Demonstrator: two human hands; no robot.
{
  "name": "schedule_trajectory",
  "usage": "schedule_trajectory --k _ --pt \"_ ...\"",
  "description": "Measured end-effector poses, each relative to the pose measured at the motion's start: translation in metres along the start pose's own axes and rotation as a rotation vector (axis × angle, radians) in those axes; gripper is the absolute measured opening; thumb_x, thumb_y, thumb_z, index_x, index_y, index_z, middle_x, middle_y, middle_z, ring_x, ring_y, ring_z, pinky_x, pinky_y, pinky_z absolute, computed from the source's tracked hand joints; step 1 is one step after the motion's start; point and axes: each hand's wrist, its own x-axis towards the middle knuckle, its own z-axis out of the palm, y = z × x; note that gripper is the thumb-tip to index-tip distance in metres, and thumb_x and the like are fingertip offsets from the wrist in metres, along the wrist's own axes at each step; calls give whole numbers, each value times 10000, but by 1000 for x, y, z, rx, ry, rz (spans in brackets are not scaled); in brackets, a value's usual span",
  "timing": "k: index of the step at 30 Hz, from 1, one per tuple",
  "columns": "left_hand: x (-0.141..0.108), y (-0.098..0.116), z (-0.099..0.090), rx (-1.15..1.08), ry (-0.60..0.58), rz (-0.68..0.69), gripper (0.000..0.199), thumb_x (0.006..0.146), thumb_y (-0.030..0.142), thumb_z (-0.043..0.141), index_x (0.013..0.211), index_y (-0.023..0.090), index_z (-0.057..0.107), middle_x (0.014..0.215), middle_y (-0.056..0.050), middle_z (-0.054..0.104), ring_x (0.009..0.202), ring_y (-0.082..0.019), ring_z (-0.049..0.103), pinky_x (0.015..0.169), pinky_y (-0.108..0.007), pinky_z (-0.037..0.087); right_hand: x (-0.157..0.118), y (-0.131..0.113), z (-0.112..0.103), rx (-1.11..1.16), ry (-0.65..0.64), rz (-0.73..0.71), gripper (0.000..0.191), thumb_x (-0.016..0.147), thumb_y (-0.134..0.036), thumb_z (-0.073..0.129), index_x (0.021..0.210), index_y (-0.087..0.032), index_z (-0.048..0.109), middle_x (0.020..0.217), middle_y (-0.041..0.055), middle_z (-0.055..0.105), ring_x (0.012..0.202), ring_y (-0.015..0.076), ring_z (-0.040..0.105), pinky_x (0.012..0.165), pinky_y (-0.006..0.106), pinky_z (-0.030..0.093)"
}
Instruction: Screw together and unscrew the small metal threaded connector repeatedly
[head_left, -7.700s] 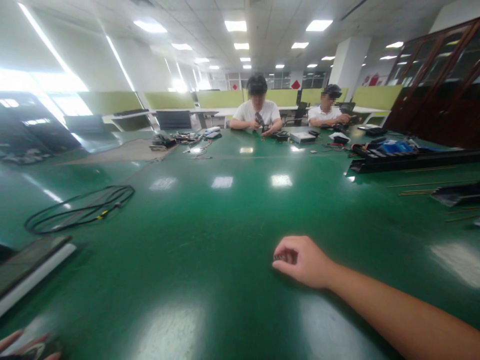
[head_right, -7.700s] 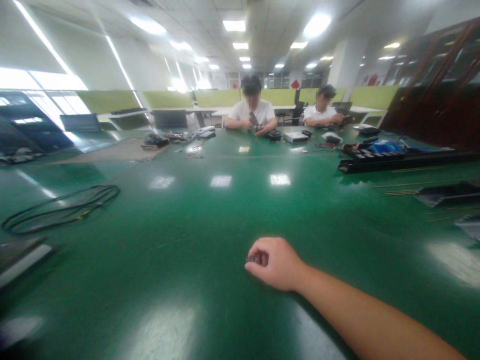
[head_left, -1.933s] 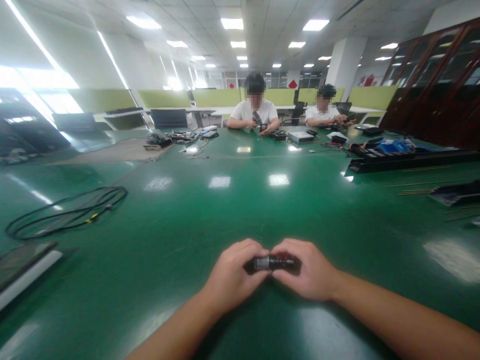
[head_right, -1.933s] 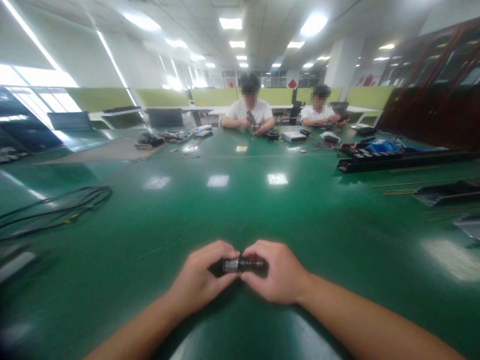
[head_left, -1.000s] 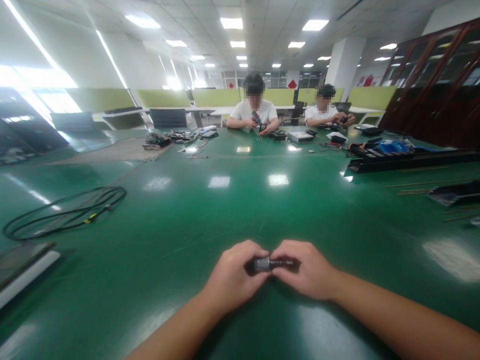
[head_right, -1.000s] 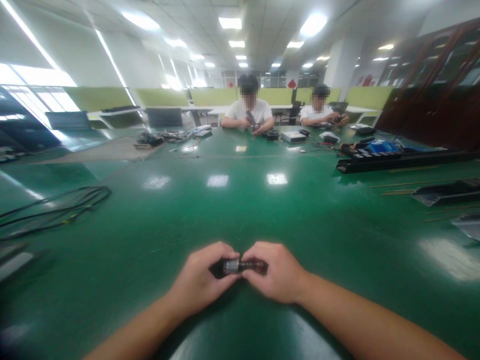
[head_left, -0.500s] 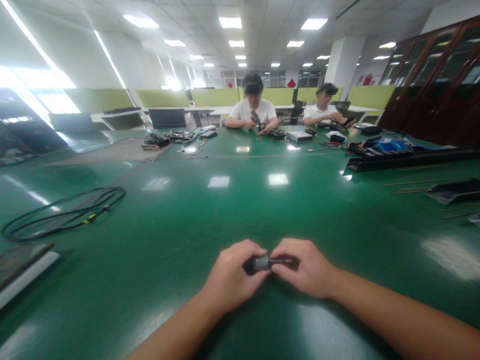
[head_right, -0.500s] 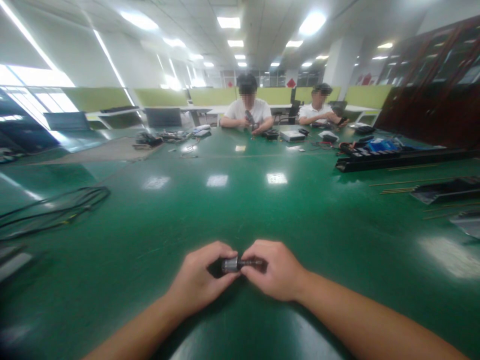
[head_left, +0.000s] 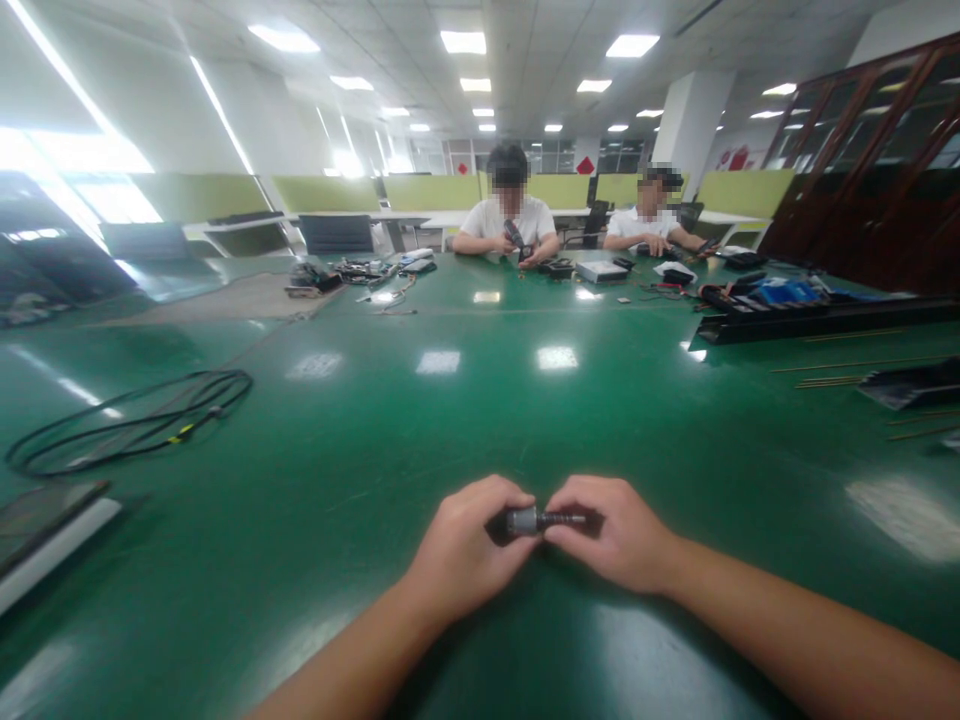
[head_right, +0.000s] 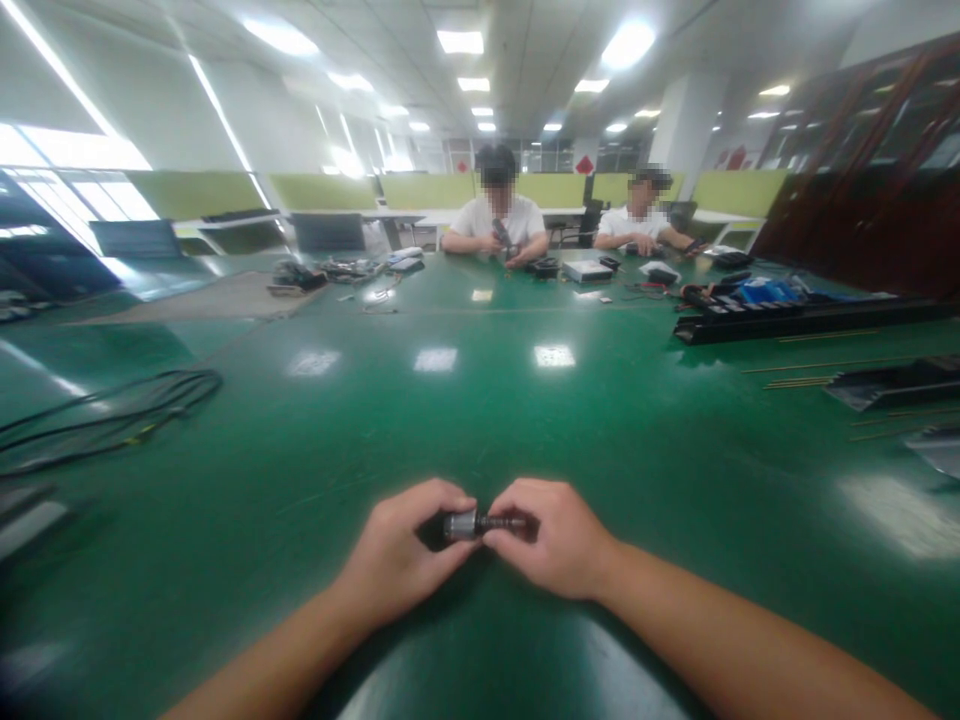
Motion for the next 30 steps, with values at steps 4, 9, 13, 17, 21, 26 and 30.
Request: schedule_trajectory --k 4,9,13,17,21,26,30 --pt "-1 -1 0 12 5 3 200 765 181 740 945 215 659 900 -3 695 813 -151 654 738 -260 500 0 0 0 -7 5 16 72 846 -235 684 896 -187 703 783 14 670 690 148 586 644 260 422" --pt "0 0 -2 10 25 18 199 778 191 732 962 210 659 917 -12 695 831 -152 656 752 -263 504 1 -1 -1 0 20 13 69 852 -236 677 892 -185 700 790 19 680 704 154 600 660 265 431" --pt "1 1 -3 1 42 17 200 770 179 735 955 209 662 916 -11 696 829 -147 656 757 -257 508 2 -1 -1 3 37 23 62 854 -230 677 885 -182 700 782 16 678 695 149 596 651 260 431" --pt "1 0 -4 -5 53 16 200 764 175 735 948 206 666 910 -15 696 819 -147 653 742 -255 512 2 -2 -1 0 47 26 61 852 -224 680 888 -180 701 786 16 680 698 149 597 648 260 430" --pt "2 1 -5 -3 47 0 191 767 180 728 949 202 672 910 -30 700 817 -162 656 743 -271 516 2 -3 -2 -9 45 38 57 850 -219 678 888 -183 700 786 16 678 692 150 594 643 263 429" --pt "3 2 -6 0 52 -13 193 768 197 738 950 204 674 913 -30 700 816 -164 656 745 -274 517 2 -4 -2 -22 57 51 53 842 -215 676 881 -185 695 775 19 676 678 153 589 628 264 428" --pt "3 1 -7 5 68 -20 193 763 189 743 941 208 672 910 -15 699 821 -151 656 749 -258 512 2 -5 -2 -27 61 63 48 846 -214 666 875 -185 691 757 14 669 661 148 582 614 258 423"
